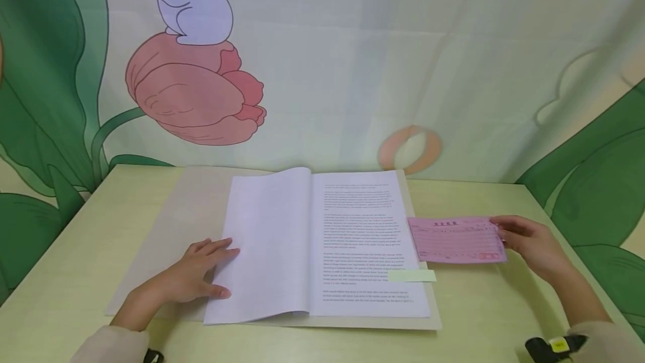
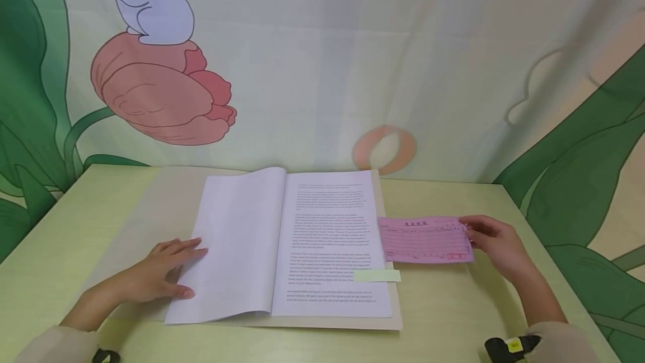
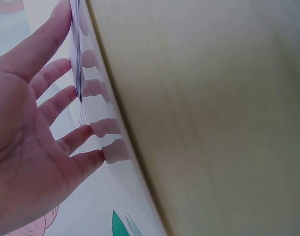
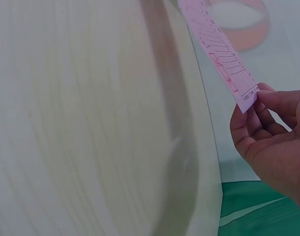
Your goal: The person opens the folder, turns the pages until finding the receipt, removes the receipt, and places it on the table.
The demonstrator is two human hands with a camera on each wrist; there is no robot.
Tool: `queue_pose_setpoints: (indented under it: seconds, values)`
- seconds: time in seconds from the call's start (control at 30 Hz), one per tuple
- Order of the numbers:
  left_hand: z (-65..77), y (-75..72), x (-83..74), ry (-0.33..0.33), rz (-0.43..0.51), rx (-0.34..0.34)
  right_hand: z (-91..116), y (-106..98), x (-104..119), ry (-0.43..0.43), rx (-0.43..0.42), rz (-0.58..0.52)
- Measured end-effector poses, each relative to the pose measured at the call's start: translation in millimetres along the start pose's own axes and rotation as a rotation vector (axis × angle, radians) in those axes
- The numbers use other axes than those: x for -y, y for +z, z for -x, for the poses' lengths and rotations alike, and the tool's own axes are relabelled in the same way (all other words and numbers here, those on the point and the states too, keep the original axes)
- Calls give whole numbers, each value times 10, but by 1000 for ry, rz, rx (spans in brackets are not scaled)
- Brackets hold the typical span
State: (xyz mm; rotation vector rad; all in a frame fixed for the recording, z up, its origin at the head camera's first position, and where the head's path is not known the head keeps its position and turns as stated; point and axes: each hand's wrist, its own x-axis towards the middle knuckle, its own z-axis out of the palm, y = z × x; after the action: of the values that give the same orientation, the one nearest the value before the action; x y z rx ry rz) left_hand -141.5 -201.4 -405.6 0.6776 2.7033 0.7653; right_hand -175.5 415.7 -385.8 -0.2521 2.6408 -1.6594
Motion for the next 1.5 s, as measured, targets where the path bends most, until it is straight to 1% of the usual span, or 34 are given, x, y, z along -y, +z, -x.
queue_pose_setpoints:
  seconds: [0.03, 0.13, 0.23, 0.33, 0.4, 0.5, 0.63, 0.77, 1.03, 1.27, 1.5]
  values:
    - [1, 0, 1, 4, 0, -1, 9, -24, -20, -7, 5, -51]
    - [4, -3, 4, 12, 6, -4, 44, -89, -71, -17, 8, -154]
    - [4, -3, 7, 15, 11, -4, 86, -157, -118, 3, 1, -192]
    - [5, -3, 11, 18, 11, -5, 134, -216, -161, 45, -13, -178]
    - [6, -4, 10, 19, 12, -6, 167, -247, -185, 75, -24, -152]
    - [5, -5, 8, 16, 13, -6, 208, -275, -218, 113, -61, -14]
    - [8, -10, 4, 16, 13, -7, 230, -288, -249, 141, -98, 190]
    - [12, -17, -3, 18, 13, -7, 236, -286, -280, 154, -110, 279]
    - [23, -17, -44, 20, 9, -9, 197, -231, -364, 119, -121, 323]
    - [25, -21, -67, 8, 6, -3, 213, -216, -406, 163, -117, 386]
    - [24, -23, -51, 9, 7, -4, 229, -202, -421, 197, -118, 373]
